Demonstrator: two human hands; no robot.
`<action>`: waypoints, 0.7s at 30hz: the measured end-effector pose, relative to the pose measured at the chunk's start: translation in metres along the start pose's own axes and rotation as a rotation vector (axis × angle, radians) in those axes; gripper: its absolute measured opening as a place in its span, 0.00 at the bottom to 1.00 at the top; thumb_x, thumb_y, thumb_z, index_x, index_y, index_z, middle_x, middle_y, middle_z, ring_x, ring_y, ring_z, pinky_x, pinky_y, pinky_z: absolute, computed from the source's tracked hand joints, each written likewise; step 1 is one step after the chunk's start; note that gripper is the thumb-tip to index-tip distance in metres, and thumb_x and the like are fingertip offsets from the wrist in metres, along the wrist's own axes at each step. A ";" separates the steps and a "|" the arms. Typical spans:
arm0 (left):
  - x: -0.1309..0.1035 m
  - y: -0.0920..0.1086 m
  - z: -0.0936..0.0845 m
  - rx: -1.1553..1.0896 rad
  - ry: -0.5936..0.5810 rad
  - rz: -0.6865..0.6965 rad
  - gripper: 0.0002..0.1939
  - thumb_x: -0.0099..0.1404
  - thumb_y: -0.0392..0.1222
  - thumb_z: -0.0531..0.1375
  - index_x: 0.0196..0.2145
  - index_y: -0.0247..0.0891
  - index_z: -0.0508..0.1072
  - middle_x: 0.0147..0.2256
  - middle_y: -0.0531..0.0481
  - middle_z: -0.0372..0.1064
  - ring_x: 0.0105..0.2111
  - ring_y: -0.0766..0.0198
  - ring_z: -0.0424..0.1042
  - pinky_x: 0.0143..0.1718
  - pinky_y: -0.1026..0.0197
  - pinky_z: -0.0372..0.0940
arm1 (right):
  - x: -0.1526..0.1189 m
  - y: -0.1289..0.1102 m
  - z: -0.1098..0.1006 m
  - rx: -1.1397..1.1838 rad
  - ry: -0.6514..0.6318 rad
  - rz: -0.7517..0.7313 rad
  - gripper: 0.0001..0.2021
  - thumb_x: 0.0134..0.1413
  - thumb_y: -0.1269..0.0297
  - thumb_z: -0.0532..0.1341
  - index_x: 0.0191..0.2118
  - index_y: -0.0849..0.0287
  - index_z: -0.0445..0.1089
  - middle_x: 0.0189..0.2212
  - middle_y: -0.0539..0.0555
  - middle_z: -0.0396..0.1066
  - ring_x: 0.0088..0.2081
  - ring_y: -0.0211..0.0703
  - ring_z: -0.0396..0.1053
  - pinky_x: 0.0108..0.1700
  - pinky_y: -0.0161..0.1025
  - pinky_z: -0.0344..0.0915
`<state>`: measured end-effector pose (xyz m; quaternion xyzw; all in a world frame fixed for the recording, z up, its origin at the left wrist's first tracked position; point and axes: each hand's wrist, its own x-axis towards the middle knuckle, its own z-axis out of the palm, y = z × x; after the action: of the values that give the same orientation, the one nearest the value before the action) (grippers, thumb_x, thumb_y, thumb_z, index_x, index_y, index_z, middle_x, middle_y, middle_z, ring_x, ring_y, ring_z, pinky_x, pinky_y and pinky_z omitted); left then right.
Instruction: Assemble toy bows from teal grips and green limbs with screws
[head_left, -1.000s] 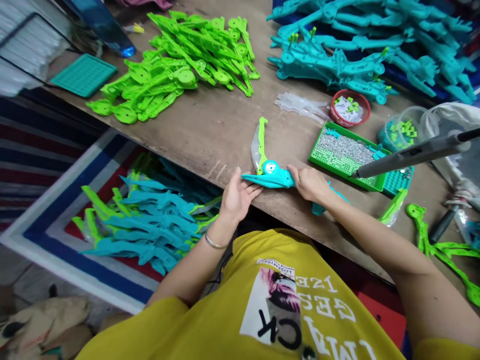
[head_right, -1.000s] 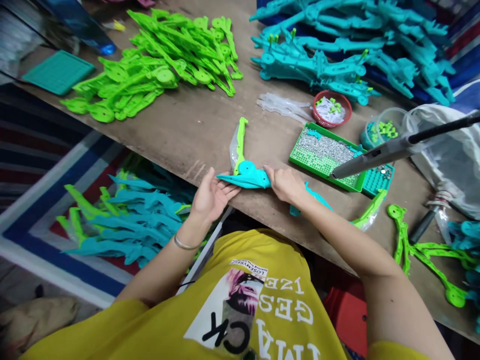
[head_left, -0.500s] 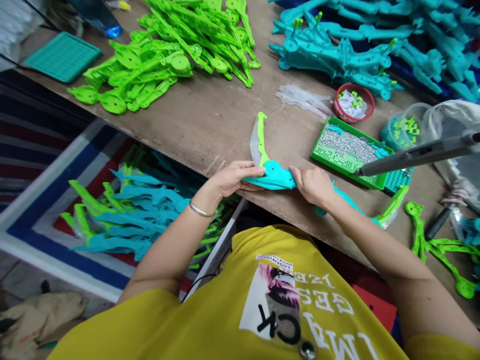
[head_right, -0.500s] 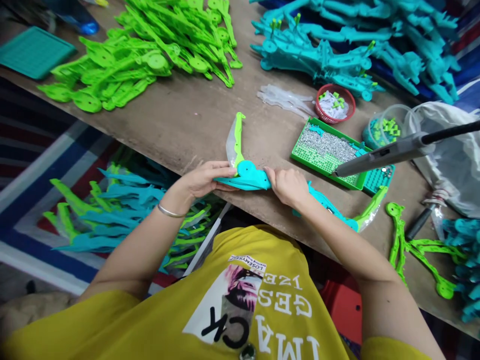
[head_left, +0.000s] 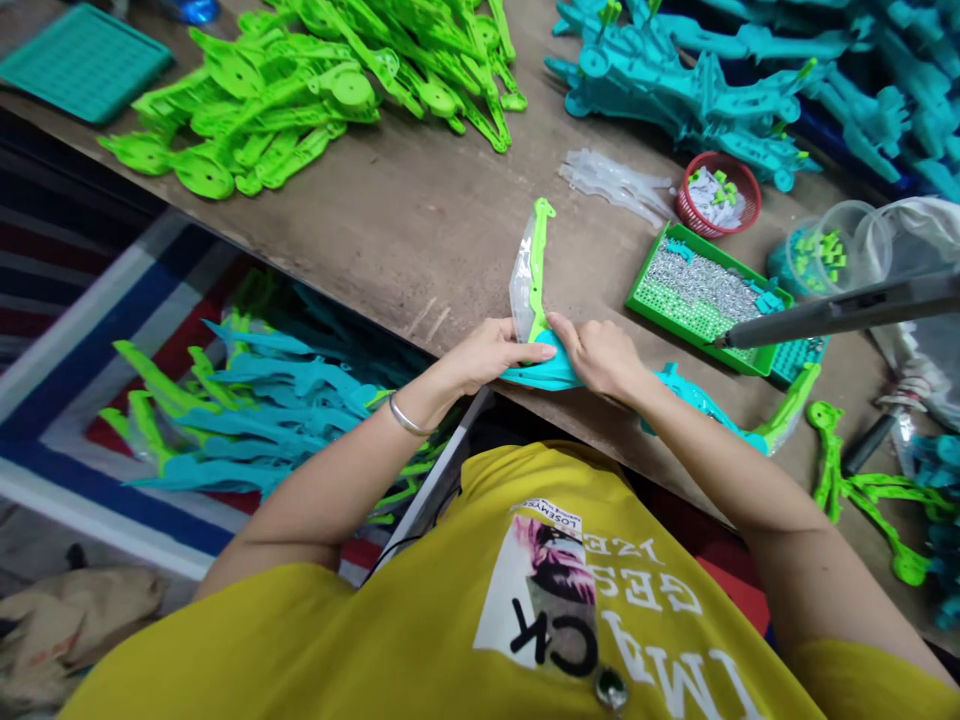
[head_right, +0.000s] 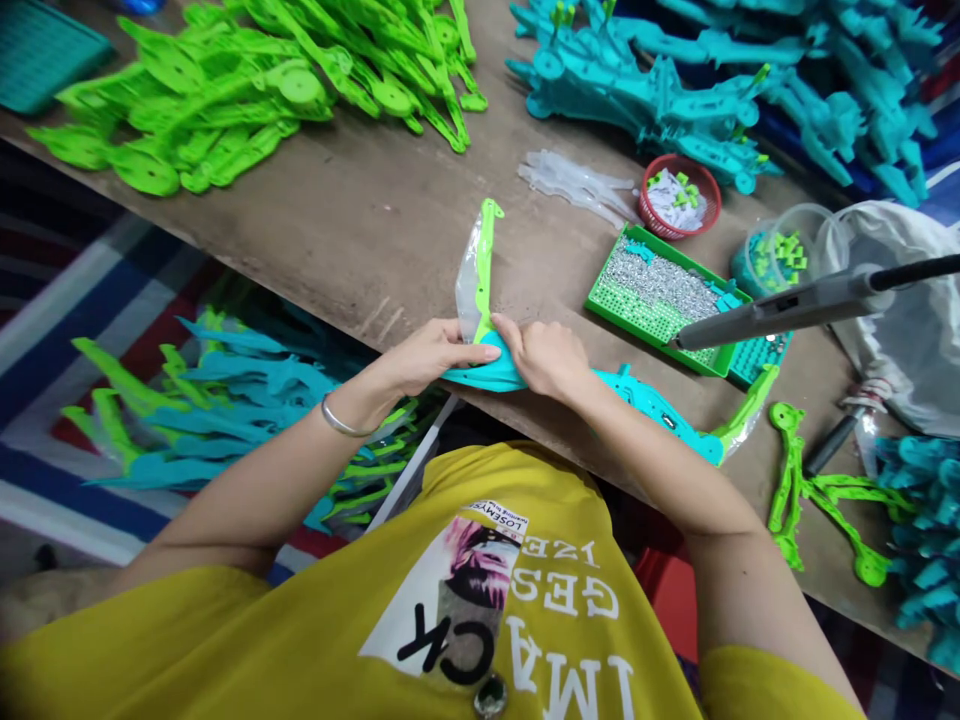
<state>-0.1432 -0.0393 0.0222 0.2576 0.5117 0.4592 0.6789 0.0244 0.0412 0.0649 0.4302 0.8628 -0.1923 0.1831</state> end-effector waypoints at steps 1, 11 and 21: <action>-0.003 0.001 0.001 -0.024 0.007 0.006 0.14 0.47 0.41 0.76 0.32 0.35 0.81 0.31 0.49 0.79 0.31 0.62 0.76 0.36 0.61 0.73 | 0.001 -0.005 0.000 0.019 0.012 0.032 0.40 0.71 0.41 0.33 0.59 0.58 0.74 0.48 0.69 0.79 0.49 0.60 0.78 0.49 0.45 0.66; -0.030 0.017 -0.013 -0.087 -0.183 -0.124 0.21 0.44 0.24 0.73 0.37 0.36 0.80 0.36 0.45 0.80 0.36 0.59 0.80 0.40 0.62 0.74 | -0.019 -0.018 -0.001 0.018 -0.002 0.035 0.39 0.71 0.40 0.36 0.47 0.59 0.80 0.40 0.68 0.81 0.44 0.58 0.79 0.45 0.45 0.67; -0.040 0.016 -0.016 -0.109 -0.212 -0.099 0.28 0.43 0.24 0.72 0.43 0.40 0.78 0.39 0.45 0.80 0.41 0.53 0.81 0.41 0.57 0.77 | -0.031 -0.021 -0.007 -0.006 -0.036 0.030 0.34 0.74 0.46 0.39 0.42 0.57 0.79 0.41 0.64 0.82 0.43 0.54 0.79 0.40 0.41 0.60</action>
<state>-0.1657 -0.0698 0.0479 0.2419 0.4234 0.4222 0.7642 0.0240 0.0124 0.0888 0.4391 0.8534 -0.1943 0.2027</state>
